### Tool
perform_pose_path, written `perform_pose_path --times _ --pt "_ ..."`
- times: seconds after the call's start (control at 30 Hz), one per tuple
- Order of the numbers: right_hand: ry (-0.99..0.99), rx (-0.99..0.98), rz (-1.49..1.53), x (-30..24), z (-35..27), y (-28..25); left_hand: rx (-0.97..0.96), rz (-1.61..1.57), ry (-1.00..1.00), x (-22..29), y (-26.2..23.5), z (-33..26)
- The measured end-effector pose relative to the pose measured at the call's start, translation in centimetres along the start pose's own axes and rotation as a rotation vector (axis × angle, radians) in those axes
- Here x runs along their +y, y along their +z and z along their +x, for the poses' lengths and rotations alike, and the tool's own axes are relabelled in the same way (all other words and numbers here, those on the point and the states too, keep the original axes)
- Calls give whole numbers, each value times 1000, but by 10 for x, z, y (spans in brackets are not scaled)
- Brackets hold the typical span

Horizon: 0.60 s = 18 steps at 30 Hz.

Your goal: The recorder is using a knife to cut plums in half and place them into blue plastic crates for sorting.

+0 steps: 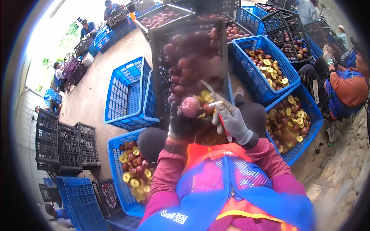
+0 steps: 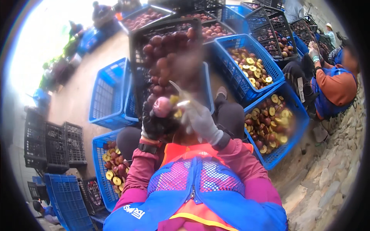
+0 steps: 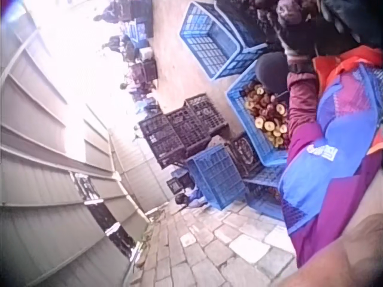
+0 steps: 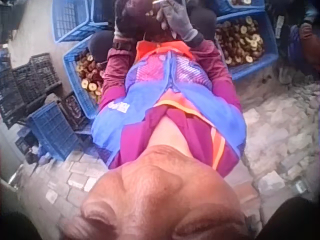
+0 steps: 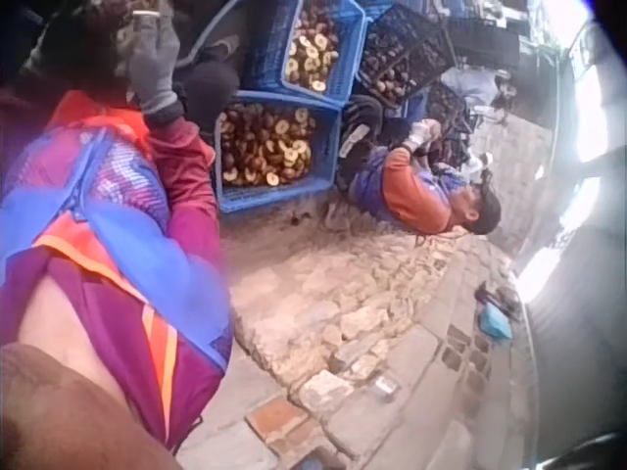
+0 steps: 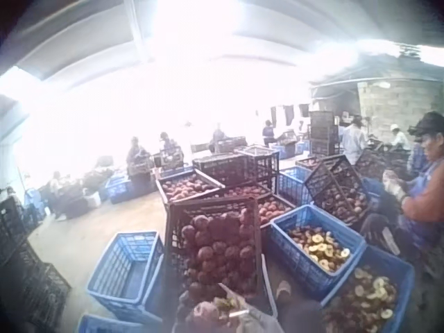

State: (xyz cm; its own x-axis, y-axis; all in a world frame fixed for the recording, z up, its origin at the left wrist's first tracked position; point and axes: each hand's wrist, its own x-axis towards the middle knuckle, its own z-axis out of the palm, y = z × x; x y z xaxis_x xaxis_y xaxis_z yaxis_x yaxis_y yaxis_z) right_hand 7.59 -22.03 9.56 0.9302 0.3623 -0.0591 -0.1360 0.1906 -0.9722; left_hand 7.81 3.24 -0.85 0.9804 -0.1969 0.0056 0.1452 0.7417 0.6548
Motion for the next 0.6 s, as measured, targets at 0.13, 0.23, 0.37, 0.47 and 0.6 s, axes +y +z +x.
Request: perform_pose_path --times 0.13,0.23,0.37,0.47,0.6 --pt "-14 -48 -14 8 -11 37 69 -209 -75 15 48 -66" --pt "-38 -72 1 7 -24 52 121 -231 -50 14 59 -87" --pt "-90 -128 -85 4 -43 62 122 -195 -29 6 60 -102" --pt "-166 -142 -147 31 -49 62 24 -61 -57 11 70 -107" --pt "-269 -73 -288 47 -46 64 61 -21 -7 0 65 -116"
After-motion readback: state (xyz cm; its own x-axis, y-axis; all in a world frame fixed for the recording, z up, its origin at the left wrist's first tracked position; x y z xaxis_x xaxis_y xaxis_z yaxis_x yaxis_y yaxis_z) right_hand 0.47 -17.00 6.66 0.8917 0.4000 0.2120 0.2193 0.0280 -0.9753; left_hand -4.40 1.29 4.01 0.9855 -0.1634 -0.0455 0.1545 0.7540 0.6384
